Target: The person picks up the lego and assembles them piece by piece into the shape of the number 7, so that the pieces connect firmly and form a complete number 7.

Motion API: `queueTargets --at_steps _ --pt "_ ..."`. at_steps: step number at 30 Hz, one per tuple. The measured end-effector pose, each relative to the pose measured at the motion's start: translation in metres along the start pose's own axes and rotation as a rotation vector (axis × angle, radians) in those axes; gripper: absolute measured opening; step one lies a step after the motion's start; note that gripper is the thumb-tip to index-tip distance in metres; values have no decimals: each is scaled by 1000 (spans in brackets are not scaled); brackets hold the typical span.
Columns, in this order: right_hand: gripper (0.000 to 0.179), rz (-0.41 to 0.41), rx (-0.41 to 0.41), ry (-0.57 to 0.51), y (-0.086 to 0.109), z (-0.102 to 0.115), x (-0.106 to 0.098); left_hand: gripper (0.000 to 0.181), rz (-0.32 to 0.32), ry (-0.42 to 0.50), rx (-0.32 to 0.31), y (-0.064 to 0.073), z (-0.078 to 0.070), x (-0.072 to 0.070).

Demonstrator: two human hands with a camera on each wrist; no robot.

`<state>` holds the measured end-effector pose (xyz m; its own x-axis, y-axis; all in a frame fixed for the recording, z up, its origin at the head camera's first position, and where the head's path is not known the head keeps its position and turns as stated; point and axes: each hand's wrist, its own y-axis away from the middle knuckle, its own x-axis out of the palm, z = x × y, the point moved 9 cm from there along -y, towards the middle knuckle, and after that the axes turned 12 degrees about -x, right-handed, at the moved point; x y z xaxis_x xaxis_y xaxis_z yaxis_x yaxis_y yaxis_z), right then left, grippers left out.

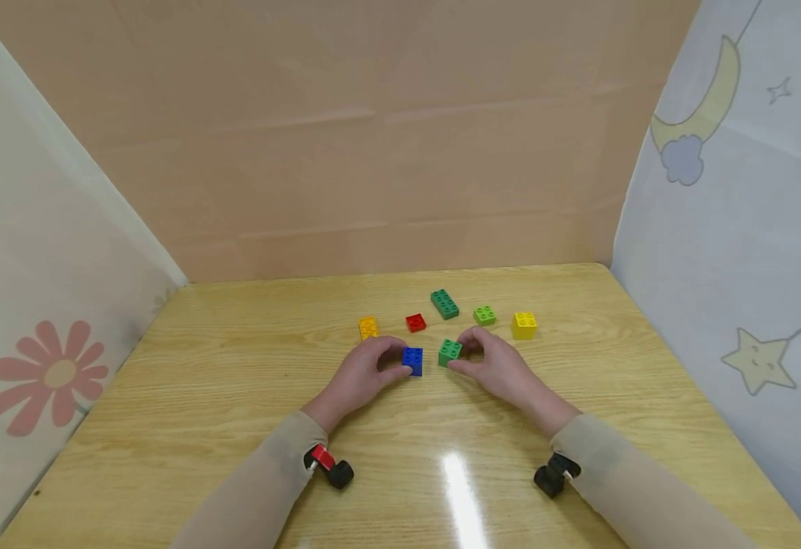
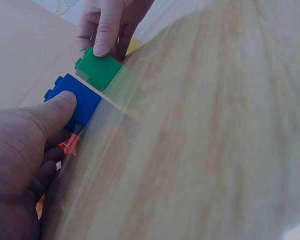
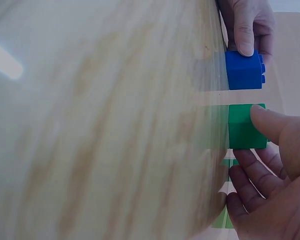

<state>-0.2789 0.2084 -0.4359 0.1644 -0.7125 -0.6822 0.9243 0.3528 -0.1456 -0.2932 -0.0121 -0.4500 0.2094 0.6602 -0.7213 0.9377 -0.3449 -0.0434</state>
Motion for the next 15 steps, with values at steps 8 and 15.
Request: queueTargets --at_steps 8,15 --pt "44 -15 -7 -11 0 5 -1 36 3 2 -13 -1 1 0" --pt "43 -18 -15 -59 -2 15 -1 37 4 0 -23 -1 2 0"
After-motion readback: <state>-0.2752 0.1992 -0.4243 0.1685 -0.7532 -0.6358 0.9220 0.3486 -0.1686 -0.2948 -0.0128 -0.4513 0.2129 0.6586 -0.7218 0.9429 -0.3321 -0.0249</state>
